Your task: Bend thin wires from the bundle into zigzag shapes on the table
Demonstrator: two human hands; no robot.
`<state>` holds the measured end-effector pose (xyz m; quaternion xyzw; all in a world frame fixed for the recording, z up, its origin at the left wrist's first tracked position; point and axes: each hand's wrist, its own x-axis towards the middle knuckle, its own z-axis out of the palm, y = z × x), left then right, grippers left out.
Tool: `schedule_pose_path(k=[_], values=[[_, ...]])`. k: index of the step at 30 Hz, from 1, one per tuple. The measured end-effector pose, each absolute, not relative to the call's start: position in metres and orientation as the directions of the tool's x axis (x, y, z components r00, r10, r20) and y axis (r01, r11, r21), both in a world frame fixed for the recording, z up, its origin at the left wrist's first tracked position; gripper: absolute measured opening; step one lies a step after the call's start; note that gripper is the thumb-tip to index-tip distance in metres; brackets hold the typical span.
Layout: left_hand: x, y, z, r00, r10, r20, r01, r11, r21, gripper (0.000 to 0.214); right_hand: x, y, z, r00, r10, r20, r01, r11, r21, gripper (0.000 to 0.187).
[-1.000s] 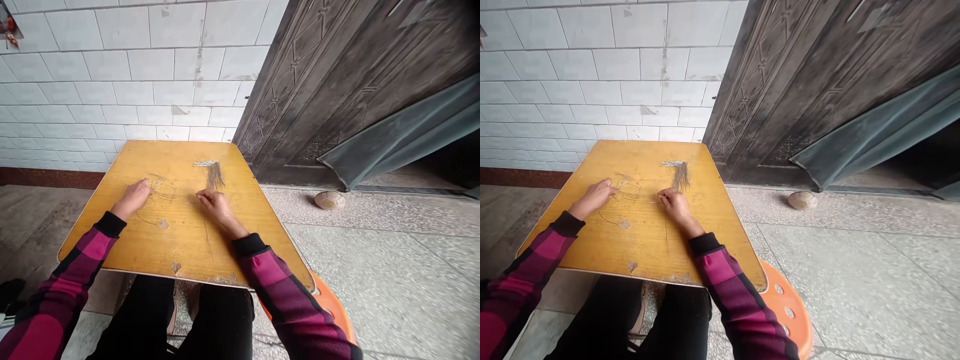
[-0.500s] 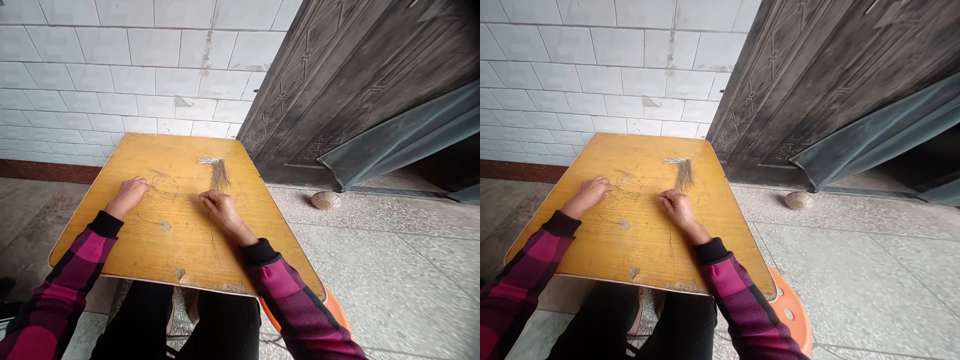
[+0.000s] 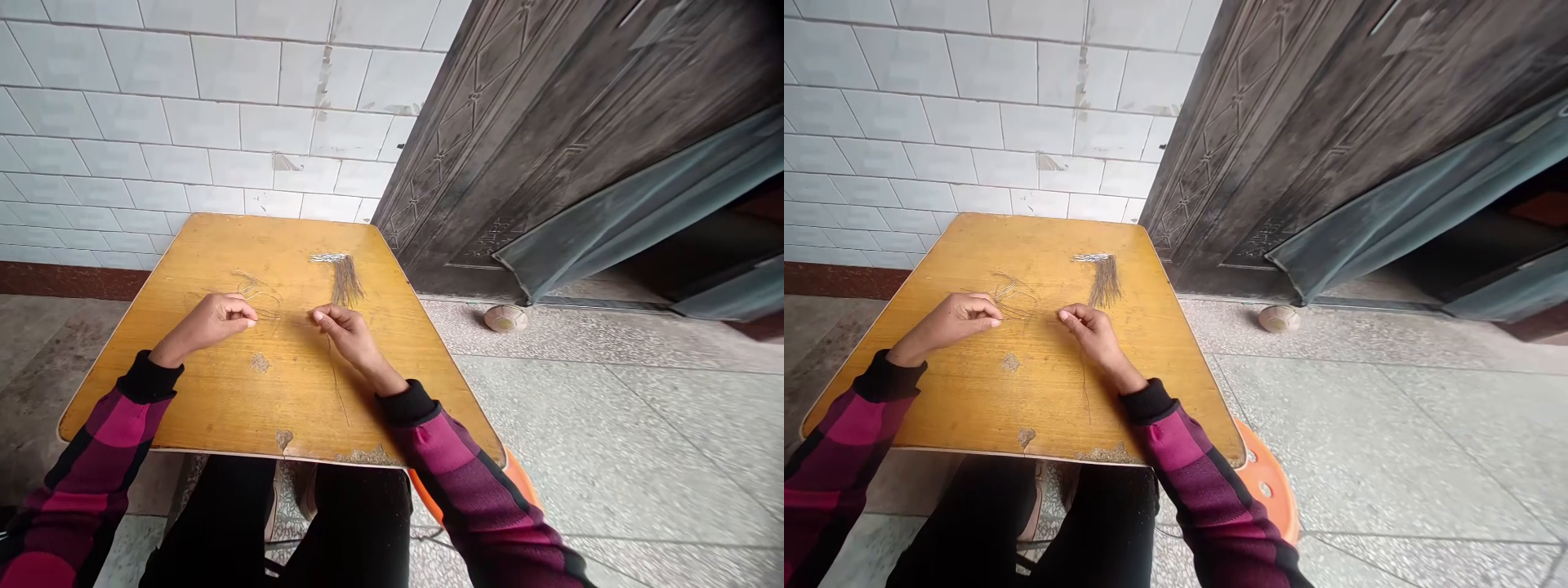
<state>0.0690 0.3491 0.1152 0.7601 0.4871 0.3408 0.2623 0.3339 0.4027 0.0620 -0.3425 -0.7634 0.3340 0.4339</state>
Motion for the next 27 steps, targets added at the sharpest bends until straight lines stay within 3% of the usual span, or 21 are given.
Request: schedule_pose_path(k=[2, 4, 7, 9, 18, 27], values=[[0.083, 0.346, 0.111, 0.23, 0.954, 0.191, 0.378, -0.269, 0.886, 0.011, 0.335, 0.396, 0.069, -0.303, 0.746, 0.594, 0.335, 0.666, -0.666, 0.028], [0.094, 0.344, 0.107, 0.185, 0.979, 0.089, 0.182, -0.124, 0.975, 0.013, 0.337, 0.388, 0.076, -0.301, 0.619, 0.725, 0.481, 0.755, -0.445, 0.025], [0.103, 0.343, 0.103, 0.188, 0.982, -0.02, -0.052, 0.03, 0.998, 0.016, 0.335, 0.378, 0.08, -0.429, 0.465, 0.774, 0.598, 0.789, -0.142, 0.03], [0.107, 0.342, 0.102, 0.22, 0.974, -0.057, -0.148, 0.091, 0.985, 0.018, 0.332, 0.375, 0.078, -0.496, 0.431, 0.754, 0.616, 0.787, -0.045, 0.034], [0.124, 0.336, 0.085, 0.455, 0.877, -0.155, -0.346, 0.334, 0.877, 0.021, 0.327, 0.378, 0.07, -0.529, 0.424, 0.736, 0.663, 0.747, 0.046, 0.02], [0.12, 0.339, 0.087, 0.454, 0.883, -0.118, -0.357, 0.302, 0.884, 0.025, 0.325, 0.379, 0.066, -0.645, 0.331, 0.689, 0.578, 0.801, 0.156, 0.021]])
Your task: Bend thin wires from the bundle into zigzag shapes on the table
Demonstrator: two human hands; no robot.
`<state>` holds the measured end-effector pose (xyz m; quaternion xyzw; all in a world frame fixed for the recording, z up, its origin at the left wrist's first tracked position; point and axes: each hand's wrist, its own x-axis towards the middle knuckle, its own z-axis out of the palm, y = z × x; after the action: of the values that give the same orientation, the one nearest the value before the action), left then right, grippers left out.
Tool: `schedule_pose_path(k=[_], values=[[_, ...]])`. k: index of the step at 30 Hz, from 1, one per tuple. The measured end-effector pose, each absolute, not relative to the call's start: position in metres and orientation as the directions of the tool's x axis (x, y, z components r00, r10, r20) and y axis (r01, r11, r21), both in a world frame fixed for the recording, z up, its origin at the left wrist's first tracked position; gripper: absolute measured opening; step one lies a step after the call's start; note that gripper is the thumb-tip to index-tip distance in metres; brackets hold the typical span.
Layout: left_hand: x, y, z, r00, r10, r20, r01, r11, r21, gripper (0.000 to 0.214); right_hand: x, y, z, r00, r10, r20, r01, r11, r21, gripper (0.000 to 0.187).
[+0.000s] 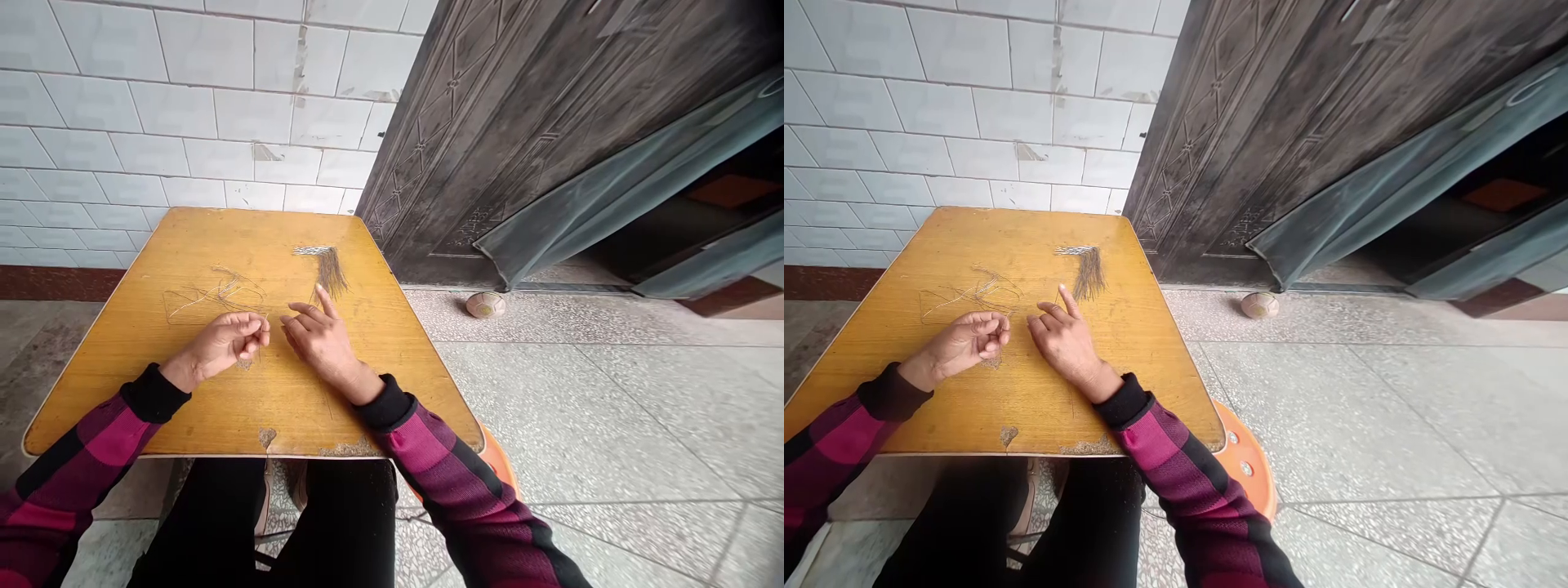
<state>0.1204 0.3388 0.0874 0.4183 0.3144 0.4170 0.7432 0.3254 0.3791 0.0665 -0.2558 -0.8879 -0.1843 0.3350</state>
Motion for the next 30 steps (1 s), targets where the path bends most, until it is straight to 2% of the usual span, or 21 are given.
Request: schedule_pose_path(k=[4, 9, 13, 18, 21, 25, 30], values=[[0.12, 0.338, 0.087, 0.437, 0.888, -0.145, -0.296, 0.294, 0.909, 0.028, 0.322, 0.376, 0.063, -0.715, 0.269, 0.646, 0.502, 0.84, 0.205, 0.023], [0.122, 0.34, 0.087, 0.378, 0.914, -0.15, -0.334, 0.286, 0.898, 0.024, 0.321, 0.376, 0.065, -0.749, 0.277, 0.602, 0.454, 0.876, 0.162, 0.024], [0.124, 0.341, 0.086, 0.279, 0.951, -0.131, -0.409, 0.241, 0.88, 0.02, 0.325, 0.378, 0.071, -0.76, 0.335, 0.557, 0.482, 0.866, 0.137, 0.029], [0.128, 0.338, 0.086, 0.207, 0.973, -0.101, -0.421, 0.182, 0.889, 0.018, 0.332, 0.381, 0.07, -0.721, 0.398, 0.567, 0.56, 0.816, 0.14, 0.03], [0.129, 0.337, 0.088, 0.19, 0.978, -0.084, -0.43, 0.16, 0.888, 0.018, 0.333, 0.38, 0.067, -0.696, 0.48, 0.534, 0.633, 0.762, 0.14, 0.03], [0.127, 0.337, 0.09, 0.164, 0.983, -0.087, -0.456, 0.154, 0.877, 0.017, 0.333, 0.376, 0.066, -0.655, 0.586, 0.477, 0.695, 0.714, 0.078, 0.032], [0.121, 0.34, 0.093, 0.139, 0.986, -0.087, -0.498, 0.145, 0.855, 0.017, 0.332, 0.375, 0.068, -0.632, 0.652, 0.419, 0.724, 0.69, 0.018, 0.026]])
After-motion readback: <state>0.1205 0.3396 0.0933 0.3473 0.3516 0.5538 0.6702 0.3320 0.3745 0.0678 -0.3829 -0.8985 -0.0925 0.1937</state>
